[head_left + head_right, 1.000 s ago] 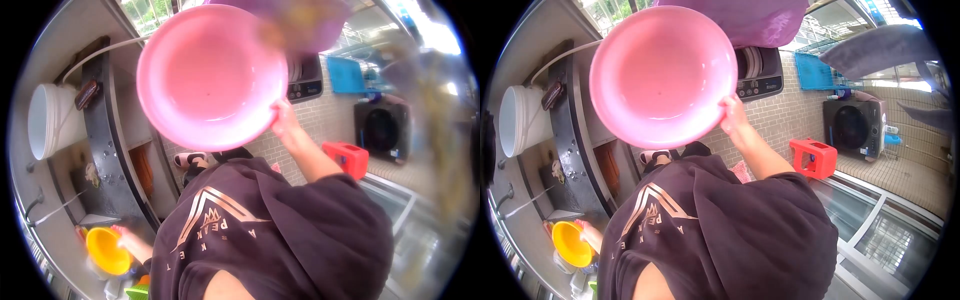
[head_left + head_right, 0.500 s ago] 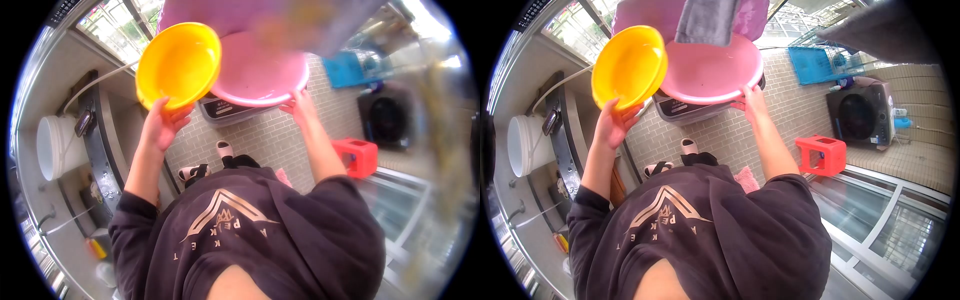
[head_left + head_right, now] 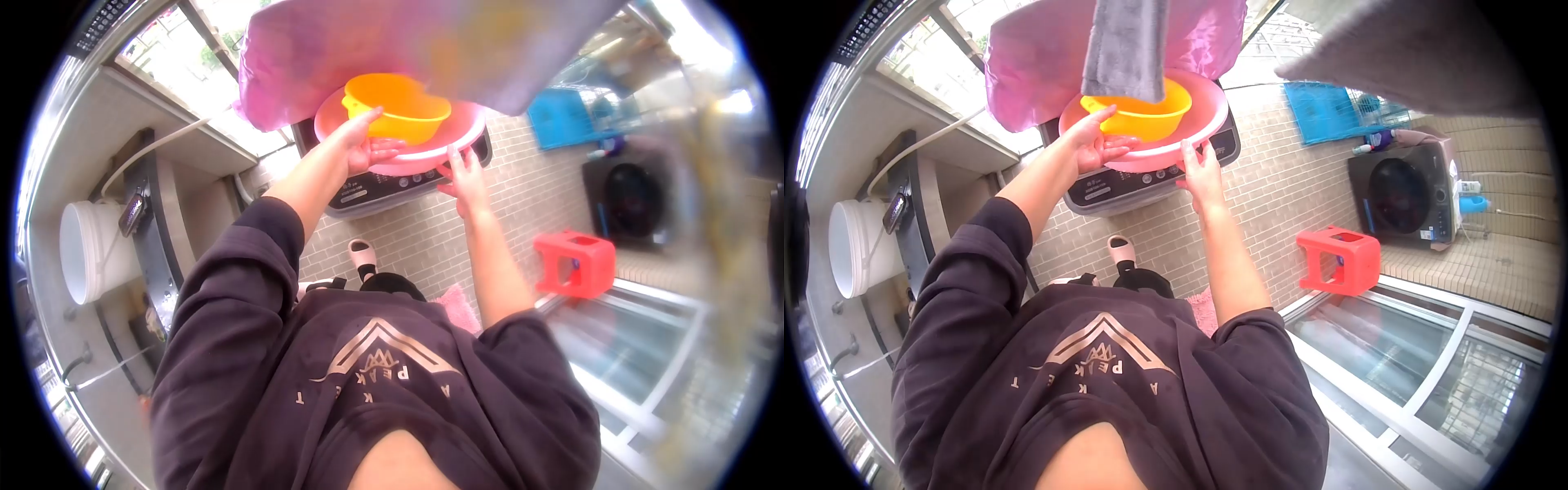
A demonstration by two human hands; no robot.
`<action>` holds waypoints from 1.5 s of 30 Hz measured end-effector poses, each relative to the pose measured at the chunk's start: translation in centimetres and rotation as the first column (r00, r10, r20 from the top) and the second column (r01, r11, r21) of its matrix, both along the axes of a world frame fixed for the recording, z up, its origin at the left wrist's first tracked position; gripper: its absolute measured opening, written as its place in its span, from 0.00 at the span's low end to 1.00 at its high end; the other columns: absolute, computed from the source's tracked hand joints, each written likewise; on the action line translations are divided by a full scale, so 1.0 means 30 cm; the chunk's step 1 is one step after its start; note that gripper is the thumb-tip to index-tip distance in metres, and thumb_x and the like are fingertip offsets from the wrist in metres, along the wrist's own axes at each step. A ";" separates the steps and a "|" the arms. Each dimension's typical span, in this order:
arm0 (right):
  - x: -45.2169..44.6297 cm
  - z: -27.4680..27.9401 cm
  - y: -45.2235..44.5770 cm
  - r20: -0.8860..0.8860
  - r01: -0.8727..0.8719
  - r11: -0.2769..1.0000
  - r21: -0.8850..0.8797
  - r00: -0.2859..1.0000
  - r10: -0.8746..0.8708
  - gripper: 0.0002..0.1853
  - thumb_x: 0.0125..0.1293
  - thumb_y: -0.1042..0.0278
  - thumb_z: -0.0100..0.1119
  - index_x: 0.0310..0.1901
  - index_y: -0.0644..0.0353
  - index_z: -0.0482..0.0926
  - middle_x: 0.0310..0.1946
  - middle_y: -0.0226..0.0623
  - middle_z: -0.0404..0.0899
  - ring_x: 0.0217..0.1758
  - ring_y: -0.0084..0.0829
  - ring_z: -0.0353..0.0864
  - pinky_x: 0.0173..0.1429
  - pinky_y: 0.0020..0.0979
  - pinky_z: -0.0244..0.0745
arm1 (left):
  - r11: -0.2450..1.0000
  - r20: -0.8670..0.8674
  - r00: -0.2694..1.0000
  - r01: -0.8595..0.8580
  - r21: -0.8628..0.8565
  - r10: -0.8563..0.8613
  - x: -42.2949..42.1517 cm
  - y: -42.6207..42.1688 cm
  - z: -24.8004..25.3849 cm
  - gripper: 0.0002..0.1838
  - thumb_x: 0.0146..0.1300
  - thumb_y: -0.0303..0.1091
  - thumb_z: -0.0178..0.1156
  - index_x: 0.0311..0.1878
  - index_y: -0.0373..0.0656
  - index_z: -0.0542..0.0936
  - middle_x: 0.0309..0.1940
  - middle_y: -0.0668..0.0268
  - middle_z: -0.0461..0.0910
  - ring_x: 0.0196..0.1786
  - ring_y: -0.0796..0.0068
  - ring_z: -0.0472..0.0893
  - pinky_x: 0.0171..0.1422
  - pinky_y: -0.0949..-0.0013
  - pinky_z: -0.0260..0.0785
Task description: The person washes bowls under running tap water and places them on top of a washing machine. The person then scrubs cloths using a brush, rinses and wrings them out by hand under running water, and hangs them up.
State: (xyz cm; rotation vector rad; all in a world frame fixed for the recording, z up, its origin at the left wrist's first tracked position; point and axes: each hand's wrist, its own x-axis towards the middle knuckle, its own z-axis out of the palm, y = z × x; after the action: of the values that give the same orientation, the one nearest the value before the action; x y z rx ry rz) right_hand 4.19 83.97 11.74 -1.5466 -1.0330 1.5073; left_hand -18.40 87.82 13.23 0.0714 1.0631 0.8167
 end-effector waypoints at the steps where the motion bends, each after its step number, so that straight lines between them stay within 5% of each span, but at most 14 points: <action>1: 0.000 0.003 -0.003 0.002 0.008 1.000 -0.011 1.000 -0.008 0.38 0.71 0.46 0.56 0.74 0.54 0.54 0.63 0.41 0.69 0.59 0.38 0.77 0.47 0.41 0.79 | 0.999 0.033 0.999 0.043 -0.009 -0.043 -0.013 0.008 -0.006 0.29 0.75 0.50 0.48 0.66 0.34 0.62 0.51 0.41 0.79 0.43 0.59 0.86 0.38 0.64 0.86; 3: 0.004 -0.024 -0.013 0.050 0.011 1.000 0.000 0.999 -0.011 0.38 0.71 0.48 0.57 0.75 0.54 0.53 0.64 0.42 0.69 0.58 0.38 0.77 0.46 0.41 0.79 | 0.990 0.066 0.988 0.142 -0.020 -0.140 -0.044 0.000 -0.019 0.26 0.78 0.47 0.42 0.64 0.32 0.66 0.51 0.43 0.80 0.42 0.65 0.87 0.39 0.68 0.85; 7: -0.025 -0.083 -0.069 0.135 0.041 0.997 -0.066 0.990 -0.031 0.35 0.70 0.52 0.59 0.73 0.55 0.58 0.62 0.42 0.72 0.55 0.36 0.80 0.44 0.37 0.78 | 0.997 0.099 0.995 -0.031 0.073 0.024 -0.119 -0.118 0.011 0.22 0.77 0.43 0.45 0.62 0.34 0.69 0.54 0.48 0.80 0.41 0.68 0.87 0.41 0.71 0.85; 10: -0.026 -0.193 -0.126 0.198 -0.202 0.957 -0.209 0.949 0.244 0.28 0.70 0.54 0.59 0.67 0.57 0.67 0.55 0.39 0.78 0.48 0.32 0.83 0.41 0.32 0.77 | 0.986 0.008 1.000 -0.022 0.168 0.021 -0.248 -0.279 -0.021 0.20 0.76 0.41 0.47 0.64 0.41 0.70 0.53 0.55 0.82 0.46 0.69 0.85 0.45 0.68 0.82; 13: -0.107 -0.292 -0.216 0.199 -0.420 0.878 -0.230 0.863 0.465 0.20 0.69 0.60 0.59 0.57 0.62 0.77 0.43 0.37 0.83 0.39 0.26 0.83 0.40 0.31 0.78 | 0.975 -0.064 0.976 -0.204 0.085 0.210 -0.408 -0.501 -0.108 0.20 0.75 0.39 0.50 0.65 0.43 0.70 0.53 0.57 0.81 0.48 0.66 0.84 0.47 0.65 0.80; 18: -0.408 -0.414 -0.311 0.311 -0.776 0.609 -0.160 0.546 0.778 0.18 0.66 0.64 0.57 0.55 0.63 0.78 0.42 0.42 0.84 0.40 0.34 0.85 0.50 0.35 0.79 | 0.815 -0.224 0.797 -0.579 -0.020 0.561 -0.697 -0.994 -0.247 0.20 0.75 0.38 0.49 0.66 0.43 0.69 0.56 0.57 0.80 0.51 0.65 0.81 0.50 0.62 0.76; 21: -0.706 -0.260 -0.345 0.447 -0.921 0.351 -0.168 0.246 0.860 0.18 0.66 0.63 0.56 0.55 0.59 0.78 0.46 0.45 0.84 0.48 0.38 0.85 0.55 0.36 0.78 | 0.588 -0.305 0.562 -0.809 -0.007 0.769 -0.838 -1.311 -0.279 0.19 0.75 0.37 0.50 0.65 0.44 0.70 0.55 0.58 0.80 0.50 0.66 0.81 0.50 0.62 0.76; 30: -1.555 -0.214 -0.633 0.403 -0.992 -0.080 0.101 -0.033 0.915 0.15 0.68 0.66 0.55 0.53 0.59 0.80 0.39 0.44 0.86 0.40 0.34 0.86 0.47 0.32 0.78 | -0.060 -0.263 -0.084 -0.993 0.098 0.961 -1.056 -1.975 -0.306 0.16 0.73 0.36 0.53 0.61 0.47 0.73 0.50 0.62 0.82 0.43 0.71 0.81 0.47 0.63 0.77; 36: -2.038 -0.124 -1.008 0.648 -0.788 -0.549 0.278 -0.269 0.713 0.13 0.65 0.66 0.59 0.49 0.60 0.83 0.39 0.46 0.84 0.43 0.43 0.84 0.53 0.38 0.77 | -0.171 -0.290 -0.206 -0.975 0.141 0.935 -1.115 -2.181 -0.322 0.16 0.73 0.36 0.53 0.61 0.47 0.72 0.50 0.62 0.81 0.44 0.73 0.81 0.47 0.66 0.77; 42: -2.370 -0.328 -1.236 0.840 -0.714 -0.646 0.269 -0.155 0.521 0.20 0.60 0.62 0.63 0.52 0.60 0.80 0.52 0.49 0.77 0.53 0.49 0.79 0.61 0.43 0.74 | -0.172 -0.328 -0.218 -0.971 0.164 0.919 -1.102 -2.155 -0.314 0.17 0.72 0.35 0.55 0.61 0.42 0.71 0.50 0.62 0.80 0.45 0.75 0.79 0.48 0.69 0.75; 43: -2.423 -0.352 -1.274 0.885 -0.723 -0.690 -0.032 -0.341 0.317 0.20 0.58 0.62 0.63 0.52 0.57 0.80 0.55 0.49 0.75 0.53 0.52 0.78 0.60 0.44 0.74 | -0.158 -0.350 -0.212 -0.972 0.175 0.913 -1.099 -2.144 -0.318 0.17 0.71 0.34 0.55 0.61 0.42 0.72 0.49 0.62 0.80 0.45 0.75 0.79 0.49 0.69 0.75; 45: -2.542 -0.378 -1.350 0.789 -0.645 -0.762 -0.057 -0.496 0.362 0.18 0.59 0.63 0.61 0.51 0.55 0.81 0.53 0.49 0.76 0.54 0.51 0.79 0.60 0.43 0.75 | -0.135 -0.401 -0.201 -0.973 0.187 0.894 -1.104 -2.128 -0.333 0.17 0.71 0.34 0.56 0.61 0.42 0.73 0.49 0.62 0.81 0.45 0.75 0.79 0.49 0.70 0.75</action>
State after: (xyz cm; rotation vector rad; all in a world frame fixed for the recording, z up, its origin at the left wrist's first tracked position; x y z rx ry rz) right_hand -72.08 43.48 0.41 0.7552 -3.4046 0.7895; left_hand -51.53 23.98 3.23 -1.0149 1.5589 2.2564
